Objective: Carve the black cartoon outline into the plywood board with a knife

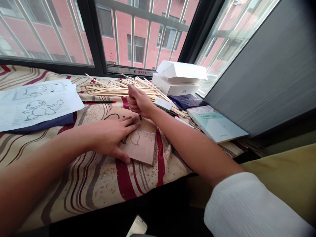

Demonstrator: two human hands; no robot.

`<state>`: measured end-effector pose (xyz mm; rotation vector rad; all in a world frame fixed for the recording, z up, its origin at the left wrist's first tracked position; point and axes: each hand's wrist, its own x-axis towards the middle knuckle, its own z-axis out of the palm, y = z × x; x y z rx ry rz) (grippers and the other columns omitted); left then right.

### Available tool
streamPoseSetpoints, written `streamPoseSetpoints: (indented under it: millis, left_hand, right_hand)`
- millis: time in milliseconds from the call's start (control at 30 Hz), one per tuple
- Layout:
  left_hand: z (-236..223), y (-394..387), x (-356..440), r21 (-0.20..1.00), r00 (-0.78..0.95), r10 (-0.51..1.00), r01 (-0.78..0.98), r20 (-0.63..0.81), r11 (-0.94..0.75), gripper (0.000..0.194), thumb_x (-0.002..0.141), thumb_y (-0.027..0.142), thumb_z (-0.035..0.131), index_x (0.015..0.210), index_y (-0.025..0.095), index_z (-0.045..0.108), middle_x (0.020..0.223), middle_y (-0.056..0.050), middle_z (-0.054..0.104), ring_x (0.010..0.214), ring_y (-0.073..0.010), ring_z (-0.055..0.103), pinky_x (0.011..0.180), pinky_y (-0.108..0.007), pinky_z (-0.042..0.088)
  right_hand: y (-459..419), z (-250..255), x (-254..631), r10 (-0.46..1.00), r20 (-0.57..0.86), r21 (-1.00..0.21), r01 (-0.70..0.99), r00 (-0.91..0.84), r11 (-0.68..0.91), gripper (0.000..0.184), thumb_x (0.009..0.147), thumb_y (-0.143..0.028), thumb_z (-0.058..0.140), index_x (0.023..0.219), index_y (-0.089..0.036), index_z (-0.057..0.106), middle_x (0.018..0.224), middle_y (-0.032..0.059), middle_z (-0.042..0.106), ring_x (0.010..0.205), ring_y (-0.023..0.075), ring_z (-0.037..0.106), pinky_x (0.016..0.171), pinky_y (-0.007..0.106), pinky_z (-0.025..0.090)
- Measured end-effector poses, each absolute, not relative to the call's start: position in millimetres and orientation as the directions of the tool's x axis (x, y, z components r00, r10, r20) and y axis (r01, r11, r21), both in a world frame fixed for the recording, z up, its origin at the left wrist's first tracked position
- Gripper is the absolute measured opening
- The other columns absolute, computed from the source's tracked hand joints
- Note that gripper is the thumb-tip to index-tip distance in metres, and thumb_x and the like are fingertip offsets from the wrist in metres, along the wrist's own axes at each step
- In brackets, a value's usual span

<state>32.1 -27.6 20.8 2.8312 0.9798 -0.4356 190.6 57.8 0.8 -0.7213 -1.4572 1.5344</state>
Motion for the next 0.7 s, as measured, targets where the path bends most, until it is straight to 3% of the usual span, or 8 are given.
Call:
streamPoseSetpoints:
  millis: [133,333,433,567,633,700]
  left_hand:
    - [23.6,-29.1,34.1,-0.013,0.757,0.580,0.605,-0.301,-0.796,0.133,0.073,0.084,0.070,0.170,0.010,0.019,0.175,-0.028,0.012,0.159,-0.0483,0.026,0.127,-0.059,0.029]
    - [26.0,-31.3,35.9,-0.005,0.760,0.574,0.601,-0.305,-0.799,0.130,0.073,0.082,0.072,0.170,0.010,0.022,0.175,-0.029,0.011,0.160,-0.0490,0.024,0.126,-0.061,0.031]
    - [25.0,-31.2,36.4,0.007,0.763,0.571,0.601,-0.301,-0.799,0.131,0.073,0.082,0.072,0.170,0.008,0.022,0.175,-0.029,0.010,0.161,-0.0479,0.021,0.127,-0.060,0.029]
    - [23.9,-30.4,36.0,0.032,0.754,0.581,0.618,-0.308,-0.785,0.135,0.071,0.083,0.073,0.170,0.008,0.021,0.176,-0.027,0.009,0.163,-0.0451,0.016,0.129,-0.056,0.027]
    - [23.3,-29.8,35.3,0.037,0.751,0.584,0.624,-0.308,-0.781,0.136,0.070,0.084,0.074,0.170,0.008,0.021,0.176,-0.027,0.008,0.163,-0.0451,0.017,0.129,-0.054,0.027]
    - [22.5,-29.3,34.6,0.039,0.754,0.586,0.623,-0.297,-0.782,0.136,0.070,0.084,0.074,0.170,0.009,0.021,0.176,-0.026,0.008,0.163,-0.0451,0.019,0.129,-0.053,0.028]
  right_hand:
    - [59.6,-4.1,175.2,0.919,0.204,-0.978,-0.117,-0.336,0.174,0.044,0.107,-0.041,0.058,0.074,-0.023,0.036,0.056,-0.0092,0.032,0.045,0.0047,0.025,0.040,0.016,0.019]
    - [55.2,2.7,200.5,0.751,0.101,-0.968,-0.239,-0.652,-0.078,0.049,0.112,-0.053,0.036,0.073,-0.023,0.031,0.053,-0.0108,0.022,0.045,0.0069,0.008,0.039,0.018,0.011]
    - [56.7,4.2,210.6,0.733,0.085,-0.947,-0.283,-0.675,-0.151,0.050,0.112,-0.055,0.035,0.074,-0.023,0.032,0.054,-0.0111,0.020,0.044,0.0071,0.006,0.039,0.017,0.009]
    - [58.8,2.3,202.7,0.910,-0.020,-0.926,-0.335,-0.415,-0.173,0.049,0.113,-0.051,0.037,0.073,-0.024,0.027,0.052,-0.0119,0.019,0.042,0.0062,0.007,0.038,0.017,0.008]
    - [57.1,0.9,195.4,0.982,-0.052,-0.934,-0.339,-0.179,-0.111,0.047,0.113,-0.047,0.039,0.074,-0.024,0.027,0.050,-0.0123,0.021,0.040,0.0059,0.011,0.037,0.017,0.010]
    - [53.3,-0.1,190.7,1.000,0.010,-0.944,-0.329,-0.023,0.002,0.044,0.112,-0.044,0.046,0.075,-0.024,0.031,0.050,-0.0118,0.026,0.040,0.0058,0.017,0.037,0.017,0.013]
